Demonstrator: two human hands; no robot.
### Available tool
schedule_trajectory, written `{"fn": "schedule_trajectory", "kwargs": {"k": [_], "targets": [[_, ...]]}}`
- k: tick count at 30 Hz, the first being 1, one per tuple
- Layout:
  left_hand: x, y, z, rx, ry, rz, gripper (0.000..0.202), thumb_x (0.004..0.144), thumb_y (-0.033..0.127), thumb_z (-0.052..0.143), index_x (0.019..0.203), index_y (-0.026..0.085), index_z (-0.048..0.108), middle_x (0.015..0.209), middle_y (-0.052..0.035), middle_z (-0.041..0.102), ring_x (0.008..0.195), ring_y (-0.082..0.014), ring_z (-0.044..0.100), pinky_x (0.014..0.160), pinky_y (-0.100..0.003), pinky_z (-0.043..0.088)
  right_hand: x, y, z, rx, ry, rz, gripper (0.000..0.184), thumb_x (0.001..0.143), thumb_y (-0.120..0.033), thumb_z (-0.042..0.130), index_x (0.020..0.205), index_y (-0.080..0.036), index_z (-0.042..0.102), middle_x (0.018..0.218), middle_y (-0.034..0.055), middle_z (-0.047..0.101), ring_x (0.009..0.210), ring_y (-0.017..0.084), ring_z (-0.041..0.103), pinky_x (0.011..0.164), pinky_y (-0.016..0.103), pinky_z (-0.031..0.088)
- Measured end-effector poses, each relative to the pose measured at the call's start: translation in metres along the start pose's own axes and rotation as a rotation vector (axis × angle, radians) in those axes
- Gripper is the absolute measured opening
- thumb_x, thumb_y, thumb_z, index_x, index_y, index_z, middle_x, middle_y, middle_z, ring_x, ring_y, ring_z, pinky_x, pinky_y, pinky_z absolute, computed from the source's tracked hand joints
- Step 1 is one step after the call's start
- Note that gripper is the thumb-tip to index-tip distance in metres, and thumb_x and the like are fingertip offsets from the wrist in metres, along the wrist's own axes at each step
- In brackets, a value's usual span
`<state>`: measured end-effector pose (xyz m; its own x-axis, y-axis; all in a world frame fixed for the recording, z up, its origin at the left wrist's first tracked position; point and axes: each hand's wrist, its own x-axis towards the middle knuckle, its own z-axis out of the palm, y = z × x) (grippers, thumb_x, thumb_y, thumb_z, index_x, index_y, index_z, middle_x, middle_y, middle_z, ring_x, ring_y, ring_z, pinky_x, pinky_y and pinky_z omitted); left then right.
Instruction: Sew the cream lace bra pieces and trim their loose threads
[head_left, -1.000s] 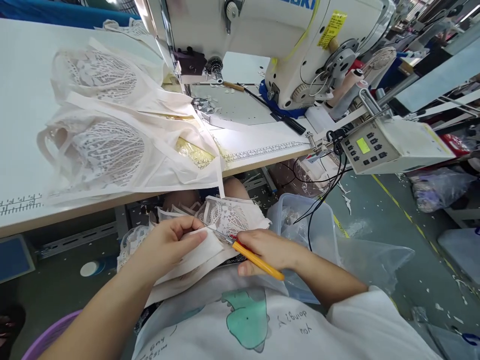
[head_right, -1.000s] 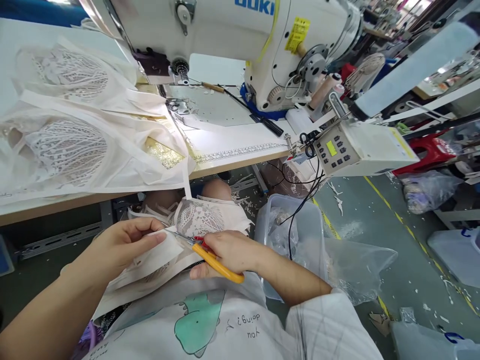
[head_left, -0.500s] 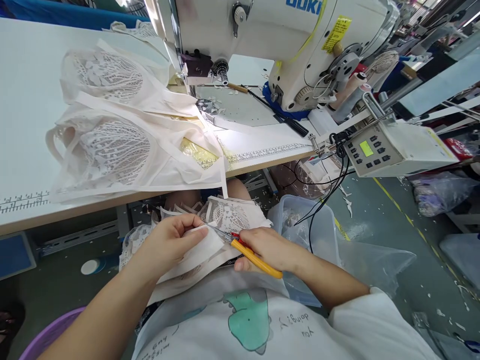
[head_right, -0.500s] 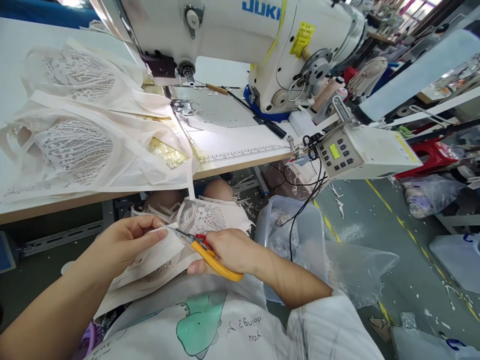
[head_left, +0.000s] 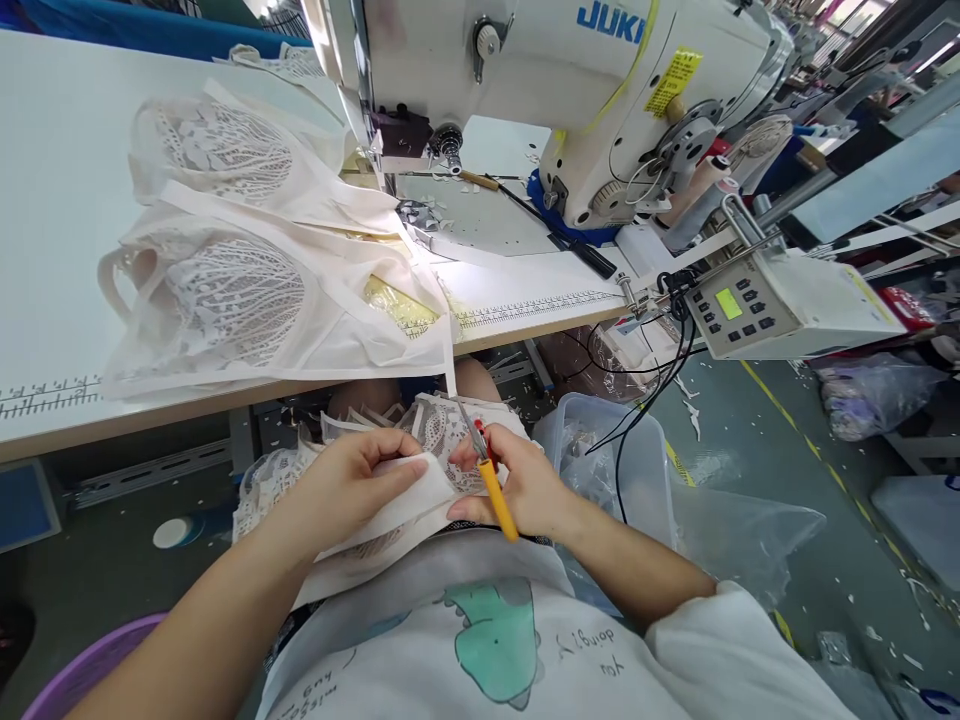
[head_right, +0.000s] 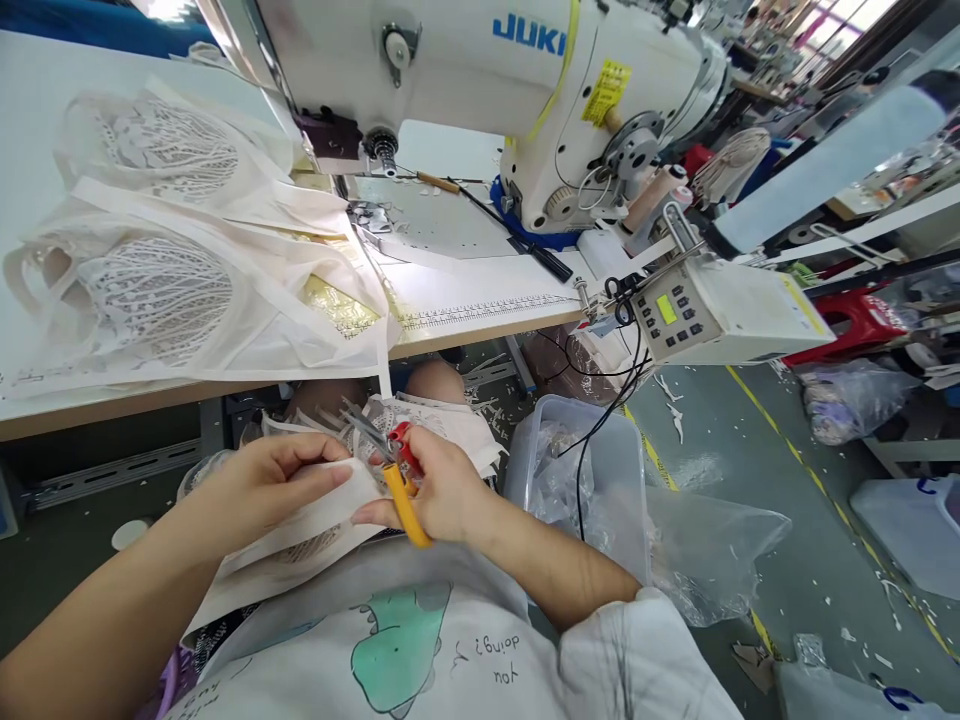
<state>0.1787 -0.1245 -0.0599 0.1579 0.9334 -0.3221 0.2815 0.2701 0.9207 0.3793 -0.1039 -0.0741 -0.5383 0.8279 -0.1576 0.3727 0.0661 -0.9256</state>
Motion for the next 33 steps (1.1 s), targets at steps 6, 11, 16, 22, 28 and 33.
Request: {"fn": "schedule_trajectory", "kwargs": {"k": [6, 11, 16, 22, 28, 33], "targets": [[0.0, 0.002, -0.001, 0.245, -0.096, 0.16, 0.027, 0.072, 0.043, 0.054, 0.067, 0.022, 0.069, 0.07, -0.0046, 0.068, 0.067, -0.022, 0.063, 0.062, -0.031, 0.047, 0.01, 0.002, 0.021, 0.147, 0.008, 0.054, 0.046, 0.065, -0.06, 0.069, 0.07, -0.022, 0.043, 0.066, -0.0021, 0.047, 0.058, 0.012, 0.04, 0.054, 0.026, 0.036], [-0.01, -0.011, -0.019, 0.401, -0.019, 0.119, 0.025, 0.073, 0.04, 0.053, 0.086, 0.023, 0.067, 0.091, -0.004, 0.071, 0.078, -0.0236, 0.064, 0.061, -0.03, 0.046, 0.005, 0.007, 0.019, 0.165, -0.01, 0.107, 0.036, 0.067, -0.048, 0.068, 0.068, -0.021, 0.044, 0.061, -0.0051, 0.039, 0.055, 0.01, 0.034, 0.051, 0.023, 0.031], [-0.016, -0.028, -0.022, 0.255, 0.062, 0.137, 0.04, 0.075, 0.043, 0.053, 0.11, 0.023, 0.053, 0.084, -0.0013, 0.066, 0.074, -0.0194, 0.062, 0.063, -0.027, 0.048, 0.001, 0.009, 0.019, 0.216, 0.074, 0.075, 0.031, 0.065, -0.04, 0.069, 0.067, -0.02, 0.046, 0.062, -0.0048, 0.043, 0.054, 0.009, 0.035, 0.051, 0.022, 0.031], [-0.014, -0.039, -0.01, 0.13, 0.141, 0.17, 0.056, 0.068, 0.04, 0.057, 0.118, 0.018, 0.044, 0.098, -0.0084, 0.065, 0.088, -0.0219, 0.064, 0.073, -0.032, 0.052, 0.0, 0.02, 0.026, 0.425, 0.128, 0.15, 0.027, 0.065, -0.037, 0.068, 0.067, -0.021, 0.048, 0.058, -0.0054, 0.043, 0.051, 0.009, 0.035, 0.046, 0.022, 0.029], [-0.012, -0.037, -0.004, 0.206, 0.302, 0.127, 0.031, 0.067, 0.041, 0.054, 0.09, 0.021, 0.059, 0.078, -0.0034, 0.066, 0.069, -0.0185, 0.06, 0.068, -0.03, 0.051, -0.001, 0.038, 0.036, 0.663, 0.163, 0.242, 0.028, 0.062, -0.034, 0.071, 0.068, -0.021, 0.047, 0.059, -0.0055, 0.044, 0.05, 0.009, 0.036, 0.045, 0.021, 0.029], [-0.01, -0.032, -0.003, 0.117, 0.314, 0.186, 0.02, 0.069, 0.039, 0.054, 0.065, 0.021, 0.062, 0.077, -0.0043, 0.065, 0.068, -0.0172, 0.058, 0.064, -0.027, 0.047, 0.001, 0.031, 0.037, 0.688, 0.145, 0.277, 0.033, 0.057, -0.035, 0.073, 0.067, -0.021, 0.046, 0.057, -0.0061, 0.043, 0.048, 0.008, 0.035, 0.044, 0.021, 0.029]]}}
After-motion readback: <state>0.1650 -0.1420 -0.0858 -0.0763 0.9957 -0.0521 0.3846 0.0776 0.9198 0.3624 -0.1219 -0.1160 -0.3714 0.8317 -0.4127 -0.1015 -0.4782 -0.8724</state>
